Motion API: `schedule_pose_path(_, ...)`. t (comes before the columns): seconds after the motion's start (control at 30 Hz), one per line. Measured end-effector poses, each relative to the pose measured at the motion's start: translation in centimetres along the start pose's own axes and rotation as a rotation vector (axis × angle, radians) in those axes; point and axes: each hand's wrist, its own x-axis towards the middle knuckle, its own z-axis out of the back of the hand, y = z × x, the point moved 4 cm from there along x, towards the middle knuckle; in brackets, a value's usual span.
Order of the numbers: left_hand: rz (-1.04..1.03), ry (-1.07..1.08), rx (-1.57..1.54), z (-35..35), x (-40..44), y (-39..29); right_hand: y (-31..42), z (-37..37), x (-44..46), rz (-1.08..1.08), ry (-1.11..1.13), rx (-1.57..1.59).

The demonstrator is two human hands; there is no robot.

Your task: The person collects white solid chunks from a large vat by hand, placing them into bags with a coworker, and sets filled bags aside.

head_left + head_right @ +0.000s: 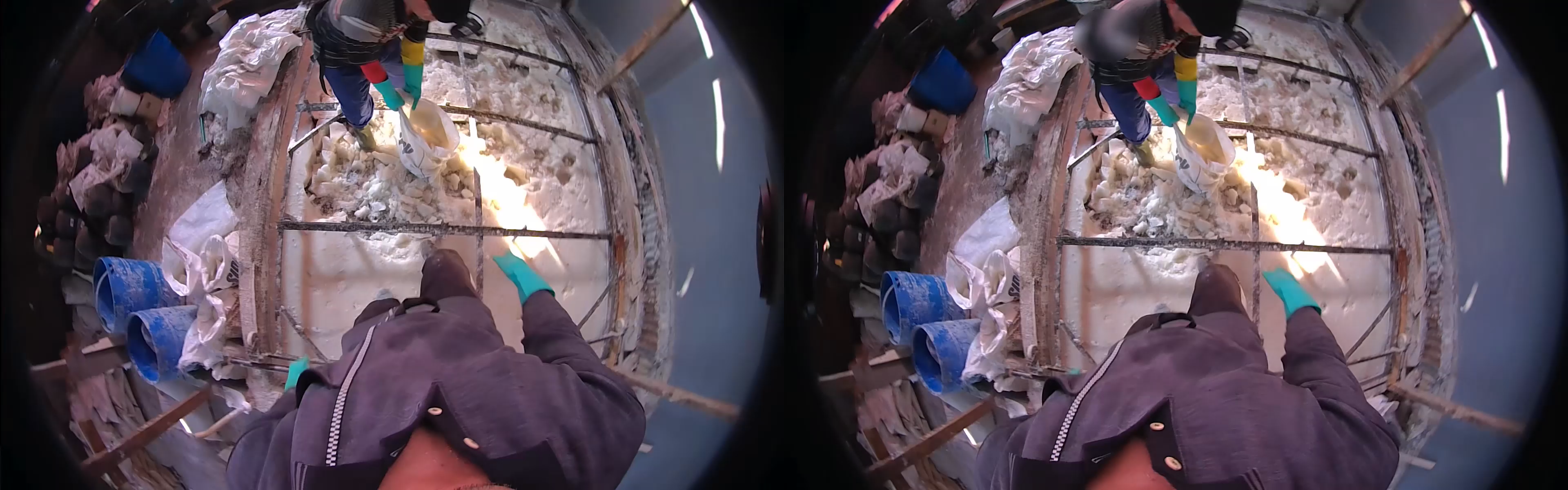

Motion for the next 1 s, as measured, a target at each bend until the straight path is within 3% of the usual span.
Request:
schedule_pose_path(0.03, 0.176, 0.065, -0.126, -1.5, -2.6, -0.2, 5.2, 3.8, 1.9, -0.157, -0.114, 0.049)
schedule_pose_path(0.07, 0.404, 0.098, -0.327, -3.0, -4.9, -0.4, 11.3, 7.9, 4.0, -0.11, 0.035, 0.166)
schedule_pose_path(0.13, 0.897, -0.028, -0.872, -4.3, -8.0, -3.8, 17.5, 11.9, 9.1, -0.048, -0.009, 0.134)
schedule_pose_path(0.23, 1.25, -0.201, -1.331, -3.9, -9.9, -12.6, 17.5, 12.1, 24.2, -0.005, 0.045, 0.376)
schedule_pose_path(0.3, 1.203, -0.086, -1.585, -10.1, -11.8, -13.2, 18.7, 12.4, 31.3, -0.017, -0.048, -0.122)
schedule_pose_path(0.37, 0.429, 0.353, -0.478, -12.9, -13.4, -17.1, 23.5, 13.9, 33.8, 0.061, -0.18, -0.707)
schedule_pose_path(0.43, 0.482, 0.61, -0.499, -16.9, -17.8, -22.9, 21.8, 10.3, 43.1, 0.301, -0.234, -0.892)
schedule_pose_path(0.5, 0.516, 0.875, -0.539, -20.0, -20.4, -28.8, 22.7, 8.8, 48.3, 0.426, -0.252, -0.829)
schedule_pose_path(0.63, 1.244, 0.654, -1.145, -23.6, -19.7, -32.3, 19.8, 1.9, 58.6, 0.207, -0.16, -0.816)
schedule_pose_path(0.73, 1.814, 0.344, -1.504, -23.3, -19.7, -33.9, 15.6, -2.9, 64.9, 0.188, -0.267, -1.008)
schedule_pose_path(0.77, 1.796, 0.28, -1.422, -22.9, -19.3, -34.2, 13.9, -4.7, 66.7, 0.198, -0.285, -1.104)
schedule_pose_path(0.83, 1.873, 0.177, -1.324, -20.3, -16.6, -35.4, 9.6, -8.8, 71.5, 0.043, 0.125, -0.131)
schedule_pose_path(0.9, 1.905, 0.271, -1.242, -20.4, -16.4, -36.1, 6.0, -9.8, 71.1, -0.113, 0.122, 0.227)
schedule_pose_path(0.97, 1.879, 0.311, -1.269, -20.8, -15.5, -37.1, 10.1, -5.5, 65.3, -0.154, -0.238, -0.013)
schedule_pose_path(1.0, 1.854, 0.323, -1.302, -20.8, -15.0, -37.5, 11.3, -4.0, 64.3, 0.239, -0.195, -0.63)
